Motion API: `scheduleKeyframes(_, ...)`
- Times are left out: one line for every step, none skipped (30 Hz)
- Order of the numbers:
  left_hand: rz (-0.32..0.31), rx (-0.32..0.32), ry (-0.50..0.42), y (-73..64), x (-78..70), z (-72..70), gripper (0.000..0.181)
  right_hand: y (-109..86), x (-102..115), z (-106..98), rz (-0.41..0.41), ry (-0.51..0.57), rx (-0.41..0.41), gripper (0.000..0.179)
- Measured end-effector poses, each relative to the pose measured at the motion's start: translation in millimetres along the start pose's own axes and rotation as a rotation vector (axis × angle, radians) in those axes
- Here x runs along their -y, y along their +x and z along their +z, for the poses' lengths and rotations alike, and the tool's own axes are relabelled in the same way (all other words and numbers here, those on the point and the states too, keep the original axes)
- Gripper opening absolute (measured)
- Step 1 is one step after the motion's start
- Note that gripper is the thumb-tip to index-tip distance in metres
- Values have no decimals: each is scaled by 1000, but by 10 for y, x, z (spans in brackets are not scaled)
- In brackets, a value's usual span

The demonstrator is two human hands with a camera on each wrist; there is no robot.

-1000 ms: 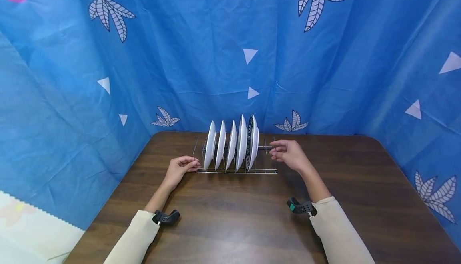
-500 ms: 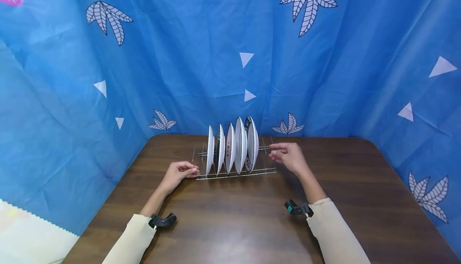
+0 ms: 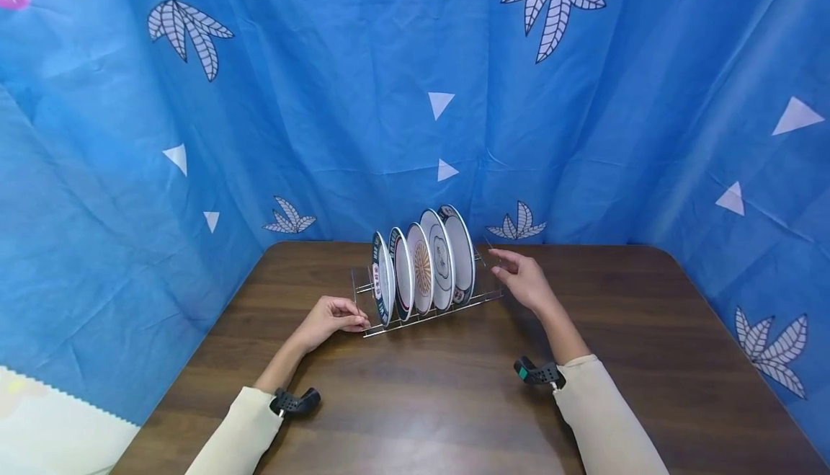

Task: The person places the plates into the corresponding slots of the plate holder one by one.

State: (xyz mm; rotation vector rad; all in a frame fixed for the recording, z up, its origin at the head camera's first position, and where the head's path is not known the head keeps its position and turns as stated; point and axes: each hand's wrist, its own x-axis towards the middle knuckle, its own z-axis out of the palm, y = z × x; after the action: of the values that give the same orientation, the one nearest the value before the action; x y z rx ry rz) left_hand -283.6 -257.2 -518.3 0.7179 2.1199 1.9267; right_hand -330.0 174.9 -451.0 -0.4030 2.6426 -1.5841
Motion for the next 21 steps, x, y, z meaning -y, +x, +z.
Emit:
scheduleKeyframes(-4, 8, -12, 0, 0, 22, 15, -1, -7, -4, 4, -13, 3, 45)
scheduleKeyframes(-6, 14, -22, 3, 2, 41, 15, -2, -12, -8, 7, -24, 5, 47)
scheduleKeyframes(-3, 19, -23, 6, 2, 57, 15, -1, -16, -12, 10, -28, 6, 48)
scheduleKeyframes(3, 20, -12, 10, 3, 66, 16, 0, -15, -16, 12, -36, 3, 48)
scheduleKeyframes(9, 18, 0, 16, 7, 71, 16, 0, -6, -21, 14, -38, -2, 48)
scheduleKeyframes(15, 13, 15, 20, 10, 69, 16, 0, 6, -25, 12, -43, -10, 49)
scheduleKeyframes(26, 8, 27, 23, 12, 60, 16, 0, 23, -31, 6, -46, -23, 49)
scheduleKeyframes(35, -4, 27, 25, 16, 46, 17, -2, 44, -39, -4, -51, -45, 48)
scheduleKeyframes(49, -21, 18, 28, 19, 28, 17, -7, 70, -49, -14, -56, -74, 47)
scheduleKeyframes(65, -43, 4, 30, 24, 6, 17, -12, 99, -60, -27, -57, -108, 47)
scheduleKeyframes(79, -72, -21, 31, 28, -18, 19, -20, 130, -73, -37, -55, -143, 47)
scheduleKeyframes(90, -113, -46, 31, 25, -40, 21, -28, 159, -86, -46, -47, -172, 47)
scheduleKeyframes(104, -159, -70, 31, 23, -61, 25, -36, 189, -101, -55, -33, -198, 47)
scheduleKeyframes(115, -213, -87, 33, 20, -78, 30, -43, 221, -114, -60, -15, -216, 48)
scheduleKeyframes(124, -269, -91, 36, 13, -92, 34, -50, 253, -124, -66, 8, -223, 50)
scheduleKeyframes(128, -323, -86, 38, 6, -104, 39, -58, 287, -131, -74, 32, -220, 51)
scheduleKeyframes(126, -375, -84, 43, -3, -110, 43, -65, 321, -134, -80, 55, -208, 53)
scheduleKeyframes(123, -417, -79, 49, -14, -112, 45, -70, 352, -133, -87, 79, -190, 54)
scheduleKeyframes(120, -447, -68, 58, -22, -111, 47, -77, 382, -129, -98, 93, -174, 55)
scheduleKeyframes(115, -466, -60, 68, -31, -108, 49, -83, 411, -120, -106, 104, -153, 55)
scheduleKeyframes(111, -473, -56, 79, -39, -103, 49, -88, 432, -106, -114, 110, -130, 55)
